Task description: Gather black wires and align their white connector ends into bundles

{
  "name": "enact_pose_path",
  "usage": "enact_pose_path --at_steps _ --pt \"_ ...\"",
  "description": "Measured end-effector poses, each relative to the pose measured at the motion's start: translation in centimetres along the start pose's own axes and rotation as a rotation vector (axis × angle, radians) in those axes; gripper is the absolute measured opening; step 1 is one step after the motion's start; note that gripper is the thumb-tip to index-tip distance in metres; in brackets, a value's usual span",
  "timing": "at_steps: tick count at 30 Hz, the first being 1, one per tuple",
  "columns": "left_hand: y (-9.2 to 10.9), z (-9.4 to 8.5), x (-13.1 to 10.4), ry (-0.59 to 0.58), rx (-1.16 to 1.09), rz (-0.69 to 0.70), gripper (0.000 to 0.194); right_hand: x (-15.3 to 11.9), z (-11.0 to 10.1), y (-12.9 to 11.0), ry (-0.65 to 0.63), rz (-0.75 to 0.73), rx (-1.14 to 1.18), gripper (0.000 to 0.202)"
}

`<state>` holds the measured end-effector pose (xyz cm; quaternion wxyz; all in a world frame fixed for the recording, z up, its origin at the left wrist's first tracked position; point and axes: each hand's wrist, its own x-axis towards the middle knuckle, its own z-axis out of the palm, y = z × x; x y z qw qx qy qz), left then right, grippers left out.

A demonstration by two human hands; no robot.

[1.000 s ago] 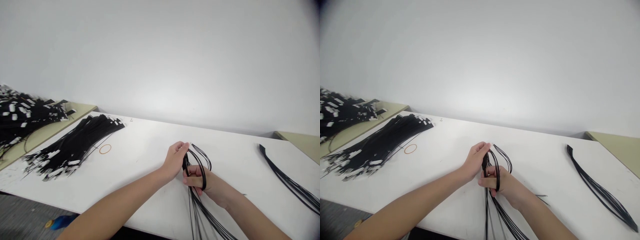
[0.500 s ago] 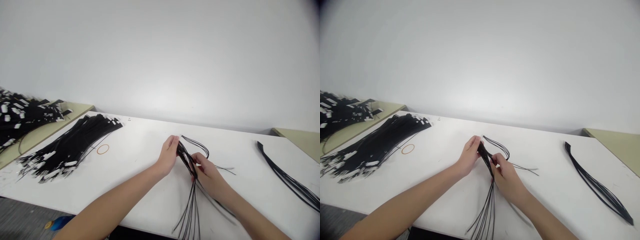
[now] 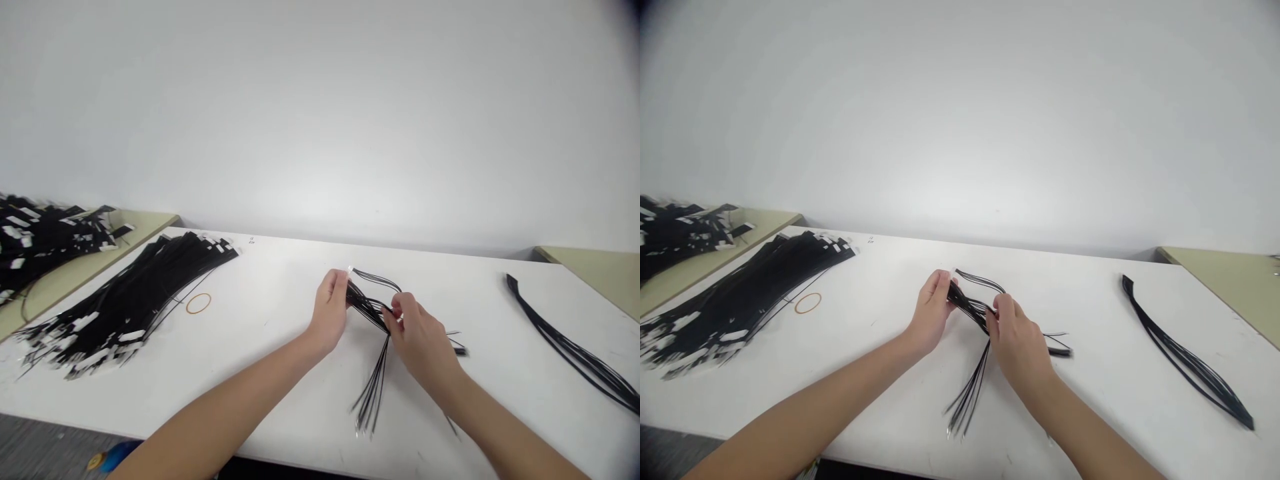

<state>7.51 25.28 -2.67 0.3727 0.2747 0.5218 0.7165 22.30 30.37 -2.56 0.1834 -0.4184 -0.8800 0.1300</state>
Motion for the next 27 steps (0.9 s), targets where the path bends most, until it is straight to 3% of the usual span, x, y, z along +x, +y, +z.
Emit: enact_pose_path --at_steps 2,4,8,18,24,27 --pt "0.1 0.1 -0.2 -0.005 0.008 -0.016 0.04 0.1 0.3 0.2 0.045 -0.076 -0.059 0.011" --pt "0.2 0.3 -0.4 -0.002 0.026 -0.037 0.04 0.2 0.7 0.4 0.076 -0.123 -0.093 0.022" --pt "0.2 0.4 -0.5 -0.03 -0.007 -0.117 0.042 0.4 0.8 0.4 0.133 -0.132 0.065 0.031" --pt "-0.4 0.1 -0.2 -0.134 -0.173 -0.243 0.04 0.9 -1.3 -0.7 0.006 0.181 0.564 0.022" --pt "-0.5 0.2 -0.1 -0.12 -0.162 -0.264 0.039 1.3 -1.1 -0.3 0.007 0.234 0.644 0.02" --pt "-0.6 0.1 0.0 -0.113 -0.144 -0.302 0.04 1.5 -1.2 -0.1 -0.055 0.254 0.782 0.023"
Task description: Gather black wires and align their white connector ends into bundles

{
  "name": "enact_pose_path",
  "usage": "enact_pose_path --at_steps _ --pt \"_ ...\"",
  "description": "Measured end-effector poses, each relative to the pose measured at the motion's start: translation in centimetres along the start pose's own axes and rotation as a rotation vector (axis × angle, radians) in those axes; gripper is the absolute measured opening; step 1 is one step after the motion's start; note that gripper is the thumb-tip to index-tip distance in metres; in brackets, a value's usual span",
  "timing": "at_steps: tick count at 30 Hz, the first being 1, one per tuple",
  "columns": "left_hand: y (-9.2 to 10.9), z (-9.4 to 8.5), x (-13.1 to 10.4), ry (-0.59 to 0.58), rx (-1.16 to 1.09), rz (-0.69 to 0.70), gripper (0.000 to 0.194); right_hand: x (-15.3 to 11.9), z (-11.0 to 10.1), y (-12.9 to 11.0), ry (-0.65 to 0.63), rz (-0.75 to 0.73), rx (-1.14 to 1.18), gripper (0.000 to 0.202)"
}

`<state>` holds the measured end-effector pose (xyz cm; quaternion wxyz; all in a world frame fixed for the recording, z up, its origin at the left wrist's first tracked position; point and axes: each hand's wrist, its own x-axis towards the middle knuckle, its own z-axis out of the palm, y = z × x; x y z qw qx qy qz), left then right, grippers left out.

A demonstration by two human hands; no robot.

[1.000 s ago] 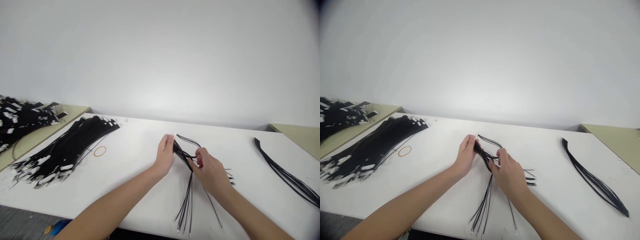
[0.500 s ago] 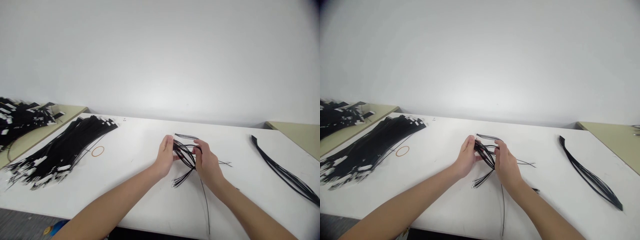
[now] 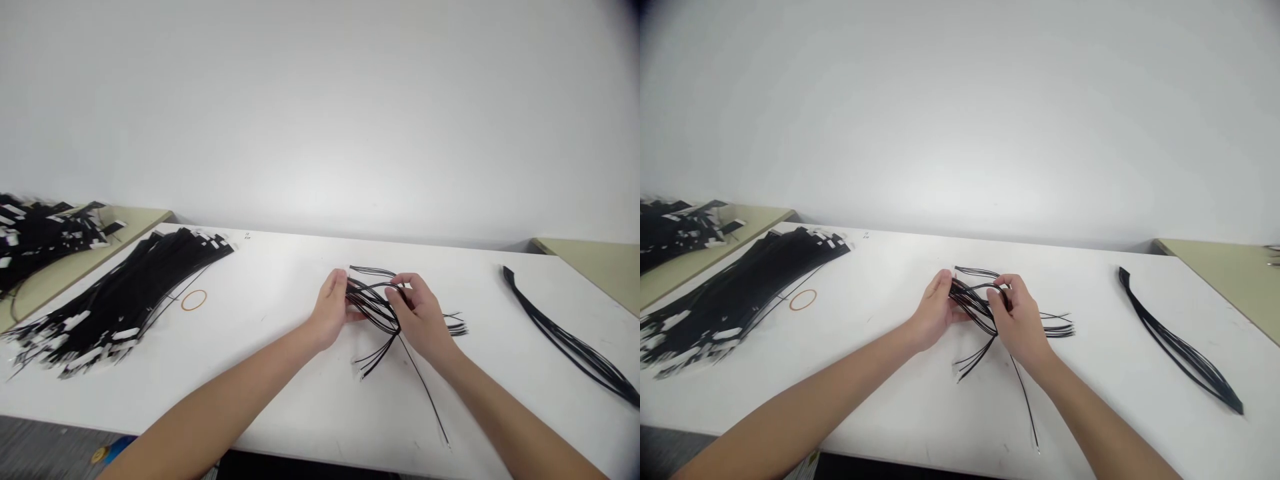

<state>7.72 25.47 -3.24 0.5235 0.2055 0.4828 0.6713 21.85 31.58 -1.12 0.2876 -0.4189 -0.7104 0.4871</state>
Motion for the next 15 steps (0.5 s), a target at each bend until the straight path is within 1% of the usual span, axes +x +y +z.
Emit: enact_pose_path --at_steps 3,5,7,9,11,12,15 --pt "0.1 -0.1 0.1 -0.001 -0.014 0.0 0.041 0.0 -0.2 -0.4 -0.128 0.076 0.2 0.047" --pt "0.2 -0.1 0.2 0.006 -0.023 0.018 0.041 0.0 -0.3 -0.6 -0.202 0.117 0.289 0.062" --pt "0.3 -0.1 0.2 0.018 -0.025 0.029 0.04 -0.2 -0.4 -0.7 -0.247 0.144 0.326 0.07" --pt "0.5 -0.2 0.3 0.031 -0.018 0.027 0.04 -0.3 -0.5 -0.7 -0.259 0.147 0.321 0.075" --pt "0.6 -0.3 0.4 0.051 0.011 0.014 0.041 -0.4 -0.6 -0.7 -0.256 0.119 0.267 0.076" --pt "0.6 -0.4 0.4 0.067 0.037 0.005 0.042 -0.4 -0.7 -0.8 -0.257 0.093 0.214 0.072" --pt "0.8 -0.9 0.5 0.103 0.141 -0.019 0.044 -0.1 -1.5 -0.9 -0.234 -0.002 0.003 0.046"
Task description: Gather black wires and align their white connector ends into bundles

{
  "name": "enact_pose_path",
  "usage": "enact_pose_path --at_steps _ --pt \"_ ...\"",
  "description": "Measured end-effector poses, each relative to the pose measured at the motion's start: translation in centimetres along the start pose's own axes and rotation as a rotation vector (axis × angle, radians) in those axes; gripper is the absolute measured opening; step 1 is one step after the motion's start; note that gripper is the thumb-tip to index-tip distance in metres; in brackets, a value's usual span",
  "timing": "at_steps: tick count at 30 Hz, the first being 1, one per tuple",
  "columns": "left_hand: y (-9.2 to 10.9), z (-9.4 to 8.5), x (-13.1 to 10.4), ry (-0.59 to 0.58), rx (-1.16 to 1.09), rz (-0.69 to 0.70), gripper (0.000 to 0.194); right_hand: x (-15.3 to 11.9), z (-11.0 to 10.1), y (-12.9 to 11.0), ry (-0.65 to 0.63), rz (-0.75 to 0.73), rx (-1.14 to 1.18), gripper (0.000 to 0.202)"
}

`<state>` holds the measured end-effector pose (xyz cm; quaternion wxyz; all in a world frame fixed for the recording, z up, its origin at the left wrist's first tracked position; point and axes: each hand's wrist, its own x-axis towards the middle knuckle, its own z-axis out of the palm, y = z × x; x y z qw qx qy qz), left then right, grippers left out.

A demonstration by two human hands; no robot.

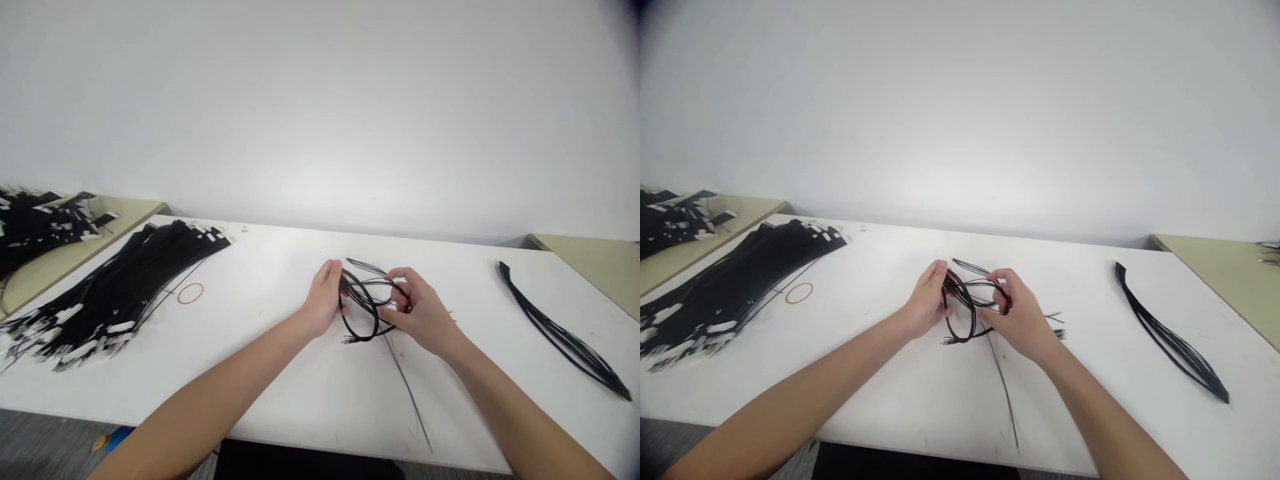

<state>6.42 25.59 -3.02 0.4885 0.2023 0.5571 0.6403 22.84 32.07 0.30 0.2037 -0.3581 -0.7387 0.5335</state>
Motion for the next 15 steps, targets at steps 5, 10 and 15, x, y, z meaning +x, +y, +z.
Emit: enact_pose_path --at_steps 5,10,15 --pt "0.4 -0.7 0.2 -0.047 0.095 -0.021 0.044 0.3 -2.7 0.1 0.151 -0.055 -0.242 0.028" --pt "0.7 -1.0 0.8 -0.059 0.004 -0.038 0.041 -0.3 -4.9 -0.1 -0.476 0.092 -0.167 0.03" --pt "1.2 -1.3 1.3 -0.047 -0.08 -0.02 0.039 -0.3 -3.9 0.0 -0.41 0.161 -0.259 0.039"
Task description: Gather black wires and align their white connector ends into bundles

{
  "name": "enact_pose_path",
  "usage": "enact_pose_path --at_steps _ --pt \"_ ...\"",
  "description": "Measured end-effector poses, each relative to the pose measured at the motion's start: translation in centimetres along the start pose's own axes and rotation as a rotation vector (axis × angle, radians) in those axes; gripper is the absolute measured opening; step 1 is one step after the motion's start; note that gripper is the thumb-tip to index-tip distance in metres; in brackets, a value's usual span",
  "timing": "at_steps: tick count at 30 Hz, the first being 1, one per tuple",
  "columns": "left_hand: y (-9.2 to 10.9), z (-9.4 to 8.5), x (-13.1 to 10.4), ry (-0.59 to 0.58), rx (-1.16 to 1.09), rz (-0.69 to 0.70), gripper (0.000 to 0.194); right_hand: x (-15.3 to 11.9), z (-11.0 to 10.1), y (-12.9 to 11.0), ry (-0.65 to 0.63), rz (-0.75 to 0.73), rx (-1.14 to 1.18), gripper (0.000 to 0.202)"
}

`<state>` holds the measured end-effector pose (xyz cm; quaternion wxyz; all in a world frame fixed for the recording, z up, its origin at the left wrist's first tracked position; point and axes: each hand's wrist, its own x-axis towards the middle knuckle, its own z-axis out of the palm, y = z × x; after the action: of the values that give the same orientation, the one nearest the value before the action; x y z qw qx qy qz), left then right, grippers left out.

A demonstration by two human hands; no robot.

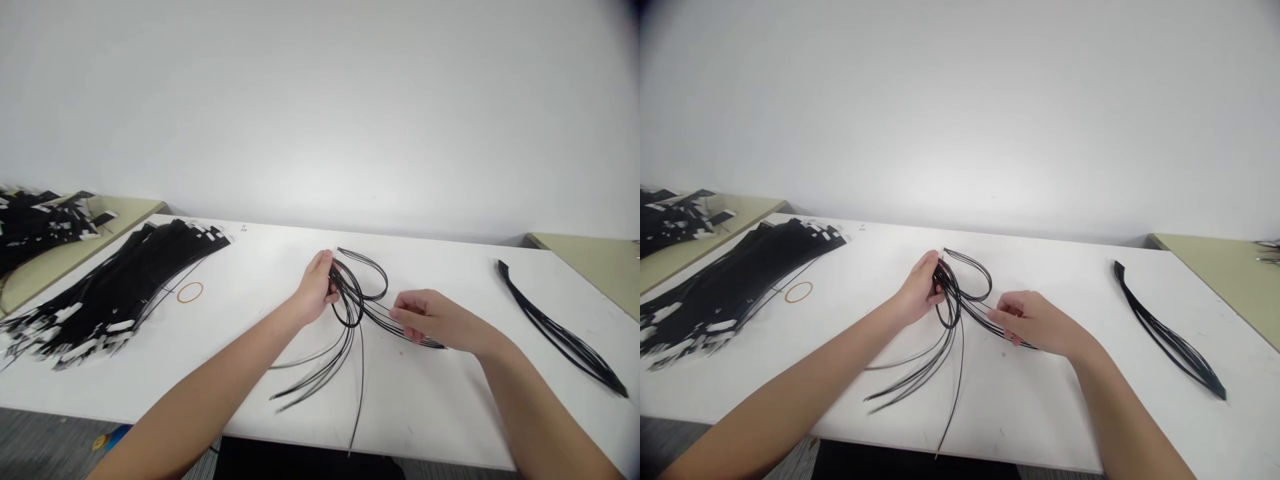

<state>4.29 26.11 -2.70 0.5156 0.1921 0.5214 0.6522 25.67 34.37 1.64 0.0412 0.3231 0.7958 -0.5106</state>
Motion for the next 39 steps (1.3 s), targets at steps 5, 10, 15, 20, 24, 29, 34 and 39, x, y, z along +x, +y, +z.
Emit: enact_pose_path --at_steps 5,10,15,20,24,29,34,39 --pt "0.1 0.4 -0.2 -0.023 -0.046 0.0 0.039 1.7 1.8 -0.1 0.21 -0.045 0.168 0.037" --pt "-0.1 0.6 -0.5 -0.068 0.007 -0.029 0.041 2.5 1.6 0.2 0.425 -0.077 0.458 0.034" --pt "-0.8 0.7 -0.9 -0.24 0.112 -0.096 0.043 3.0 1.0 0.6 0.664 -0.08 0.576 0.03" --pt "-1.4 0.7 -1.0 -0.349 0.14 -0.133 0.044 2.8 0.8 0.5 0.637 -0.081 0.585 0.029" --pt "-1.3 0.7 -0.7 -0.304 0.13 -0.15 0.044 2.8 0.6 0.7 0.674 -0.122 0.527 0.031" --pt "-1.2 0.7 -0.5 -0.299 0.114 -0.17 0.044 3.0 0.8 0.8 0.717 -0.105 0.381 0.033" --pt "-1.3 0.7 -0.6 -0.304 0.128 -0.175 0.041 3.2 1.2 1.7 1.03 -0.302 -0.092 0.022" --pt "-1.4 0.9 -0.7 -0.296 0.121 -0.159 0.038 3.2 2.0 3.0 0.991 -0.541 -0.669 0.022"
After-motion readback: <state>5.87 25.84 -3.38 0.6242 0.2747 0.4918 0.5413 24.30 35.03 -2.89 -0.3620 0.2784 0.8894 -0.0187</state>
